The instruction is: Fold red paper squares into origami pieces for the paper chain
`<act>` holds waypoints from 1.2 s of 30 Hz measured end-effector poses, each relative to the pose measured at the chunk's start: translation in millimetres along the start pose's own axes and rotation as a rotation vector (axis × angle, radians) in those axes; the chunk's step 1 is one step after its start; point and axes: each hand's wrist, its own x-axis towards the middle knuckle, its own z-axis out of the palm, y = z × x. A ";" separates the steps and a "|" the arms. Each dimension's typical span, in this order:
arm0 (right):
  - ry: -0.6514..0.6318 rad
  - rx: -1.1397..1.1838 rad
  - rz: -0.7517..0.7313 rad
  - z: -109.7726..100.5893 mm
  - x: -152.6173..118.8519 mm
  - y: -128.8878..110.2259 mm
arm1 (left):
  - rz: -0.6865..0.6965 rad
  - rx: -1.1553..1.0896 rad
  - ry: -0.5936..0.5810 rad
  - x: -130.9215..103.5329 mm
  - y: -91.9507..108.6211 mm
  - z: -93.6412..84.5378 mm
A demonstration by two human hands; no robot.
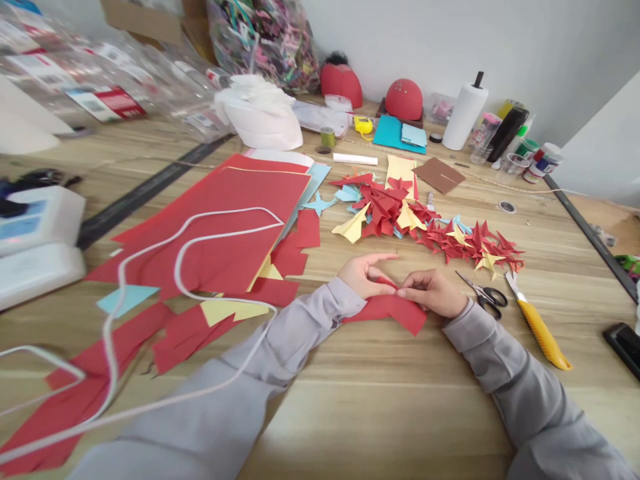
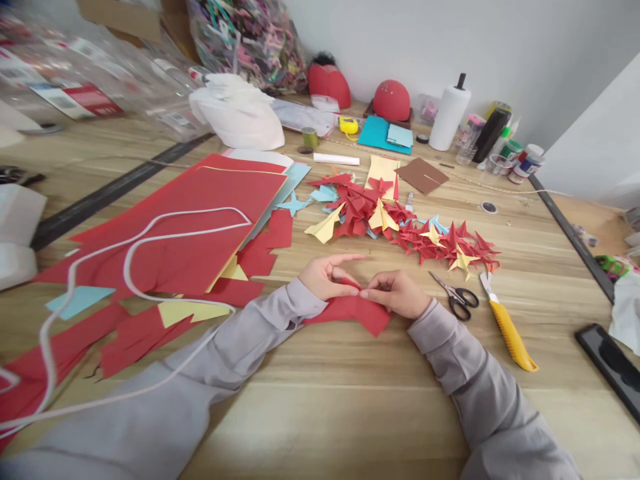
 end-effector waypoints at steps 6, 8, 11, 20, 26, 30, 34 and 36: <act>-0.016 0.083 0.020 -2.7 -1.2 3.9 | -0.031 -0.168 0.047 1.7 3.8 -1.1; 0.047 0.160 0.026 -5.4 -0.9 7.9 | -0.054 -0.309 0.122 4.5 4.4 -3.0; 0.210 0.331 -0.027 -8.5 1.5 14.4 | -0.113 -0.517 0.149 10.4 3.8 -8.0; 0.298 0.504 -0.124 0.4 6.3 14.4 | 0.215 -0.392 0.072 4.0 -7.1 7.4; 0.226 0.396 -0.150 2.9 4.5 12.1 | 0.331 -0.056 0.062 -1.9 -11.2 17.7; 0.264 0.330 -0.152 3.7 4.2 10.8 | 0.358 -0.069 0.168 -1.5 -11.6 17.3; 0.293 0.319 -0.145 3.1 4.4 10.2 | 0.363 -0.083 0.179 0.3 -13.9 16.9; 0.276 0.303 -0.143 3.1 4.4 9.9 | 0.346 -0.060 0.162 1.1 -15.3 16.9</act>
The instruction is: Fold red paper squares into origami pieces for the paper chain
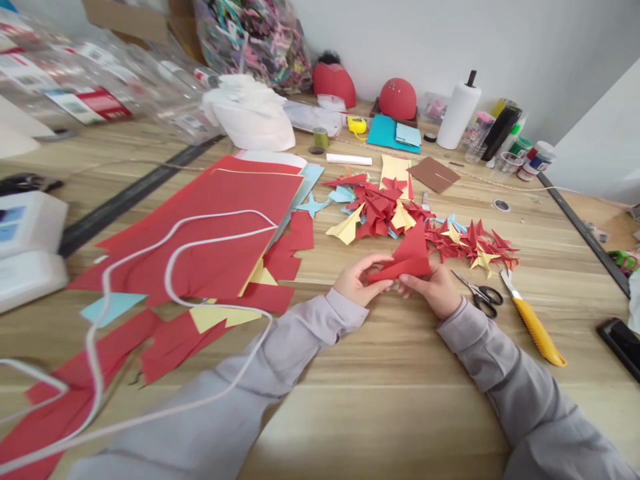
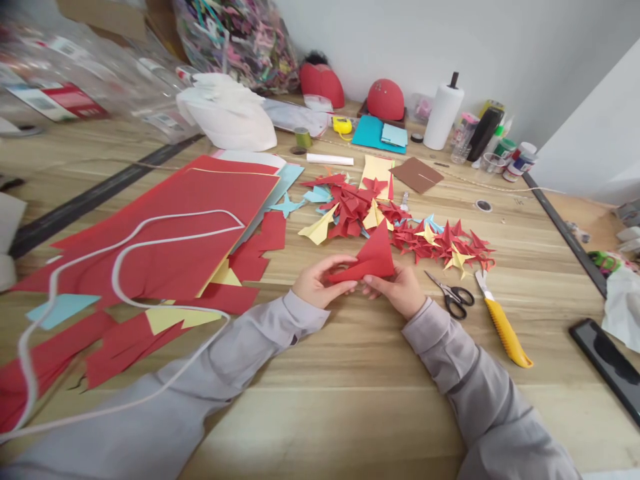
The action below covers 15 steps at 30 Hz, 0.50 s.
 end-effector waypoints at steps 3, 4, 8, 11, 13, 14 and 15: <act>0.003 0.000 -0.034 1.1 -0.8 -0.1 | -0.076 0.008 0.013 -0.1 1.3 0.9; 0.027 0.011 -0.067 1.7 -1.3 -0.2 | -0.116 0.004 0.030 -0.2 3.0 1.3; 0.170 -0.004 -0.224 3.8 -2.9 -0.6 | -0.224 -0.021 0.082 0.3 11.3 2.6; 0.178 -0.098 -0.228 3.4 -2.5 0.8 | -0.236 -0.026 0.076 1.1 13.8 2.1; 0.163 -0.151 -0.197 2.0 -1.7 2.6 | -0.241 -0.025 0.076 1.3 13.9 1.9; 0.168 -0.171 -0.185 1.2 -1.3 3.6 | -0.245 -0.026 0.079 1.3 13.8 2.1; 0.181 -0.184 -0.176 0.3 -0.9 4.4 | -0.250 -0.029 0.083 1.2 13.8 2.5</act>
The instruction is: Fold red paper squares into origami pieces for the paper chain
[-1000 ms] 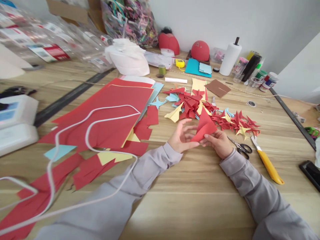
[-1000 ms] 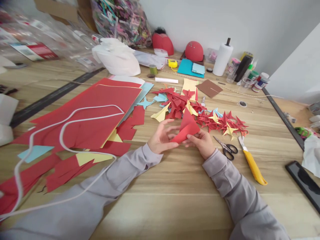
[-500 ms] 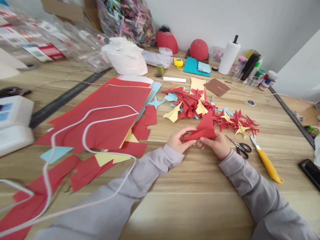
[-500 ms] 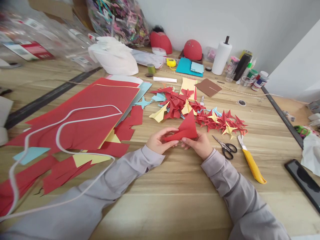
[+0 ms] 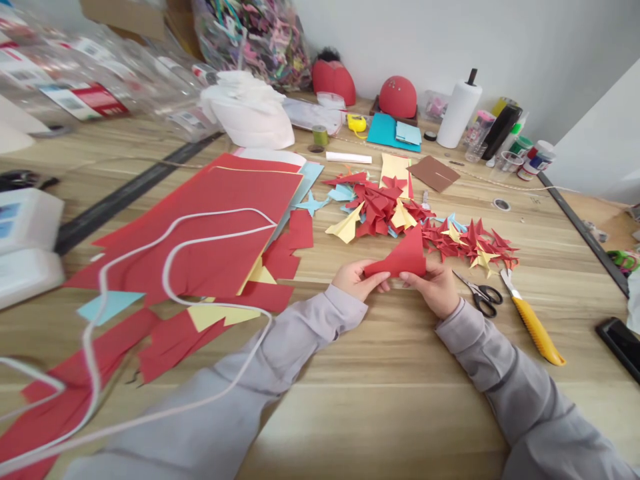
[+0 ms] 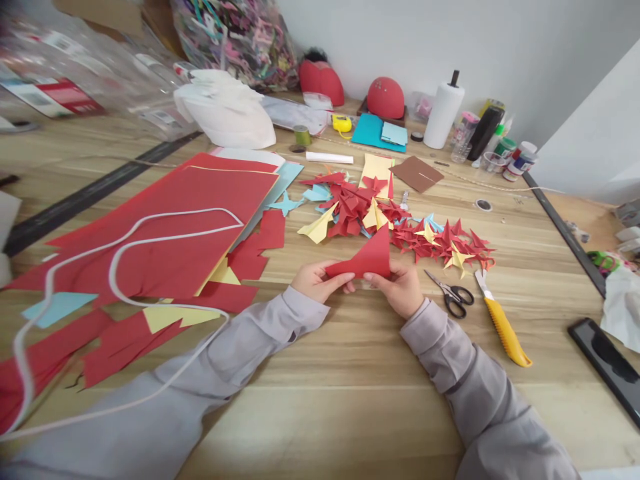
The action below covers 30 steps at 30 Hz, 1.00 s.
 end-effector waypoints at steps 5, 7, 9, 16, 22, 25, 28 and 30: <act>0.052 0.012 0.040 -1.5 1.4 2.6 | -0.018 -0.058 0.033 -0.1 -1.0 3.4; 0.055 0.047 0.051 -0.8 1.8 2.6 | -0.020 -0.092 0.039 0.3 -1.6 4.3; 0.065 0.094 0.063 0.1 2.2 2.5 | -0.030 -0.115 0.038 0.8 -1.8 4.6; 0.092 0.142 0.096 1.2 3.1 0.8 | -0.101 -0.167 0.045 1.7 1.6 4.2; 0.085 0.159 0.098 1.6 3.5 -0.6 | -0.064 -0.193 0.019 -0.6 2.8 3.6; 0.094 0.150 0.106 1.2 3.4 -0.4 | -0.025 -0.173 0.014 0.2 -0.2 3.5; 0.077 0.160 0.112 1.1 3.0 -0.6 | -0.010 -0.150 0.010 2.8 -5.3 3.1; 0.074 0.166 0.113 1.2 2.7 -0.8 | -0.024 -0.159 0.003 4.5 -8.0 2.5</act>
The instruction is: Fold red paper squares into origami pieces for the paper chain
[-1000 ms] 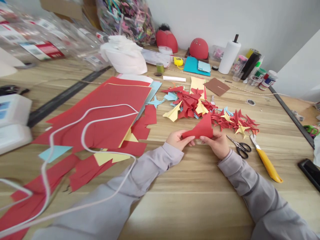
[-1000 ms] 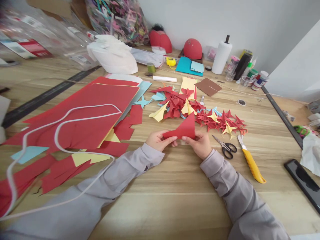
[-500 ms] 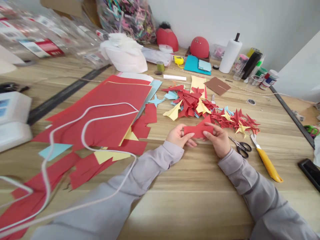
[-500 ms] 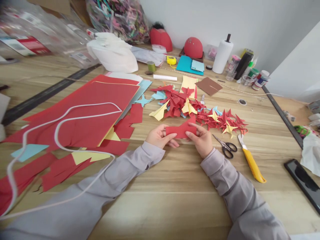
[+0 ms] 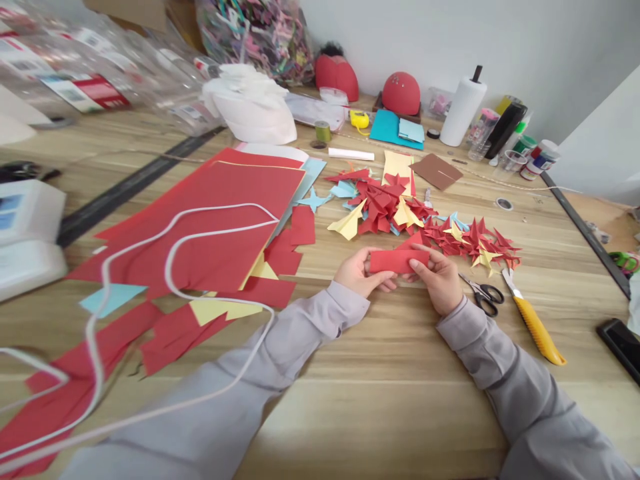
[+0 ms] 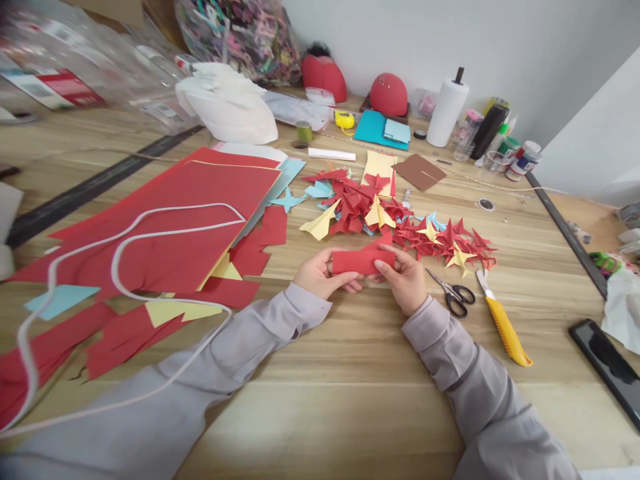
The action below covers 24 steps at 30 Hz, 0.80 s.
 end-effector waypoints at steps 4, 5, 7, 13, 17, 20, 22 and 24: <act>0.013 0.015 -0.001 0.0 0.4 0.3 | -0.054 -0.035 -0.028 1.0 -1.4 -1.9; 0.019 0.021 0.000 0.0 0.7 0.5 | -0.064 -0.036 -0.033 0.7 -1.3 -2.1; 0.025 0.036 0.006 0.0 1.3 0.9 | -0.072 -0.030 -0.044 -0.3 -0.8 -1.9; 0.030 0.045 0.014 -0.8 2.0 2.1 | -0.061 -0.017 -0.029 -5.0 4.2 0.6; 0.028 0.042 0.003 -1.1 1.2 1.9 | -0.013 -0.030 -0.012 -5.5 7.0 1.7; 0.002 0.014 -0.009 -0.1 -0.7 0.6 | 0.065 0.069 0.026 -2.9 4.5 0.4; -0.022 -0.009 -0.019 1.0 -2.4 -0.2 | 0.107 0.192 0.072 -0.8 1.9 -1.5; -0.048 -0.026 -0.026 2.2 -4.0 -0.7 | 0.124 0.290 0.104 0.3 -0.3 -3.2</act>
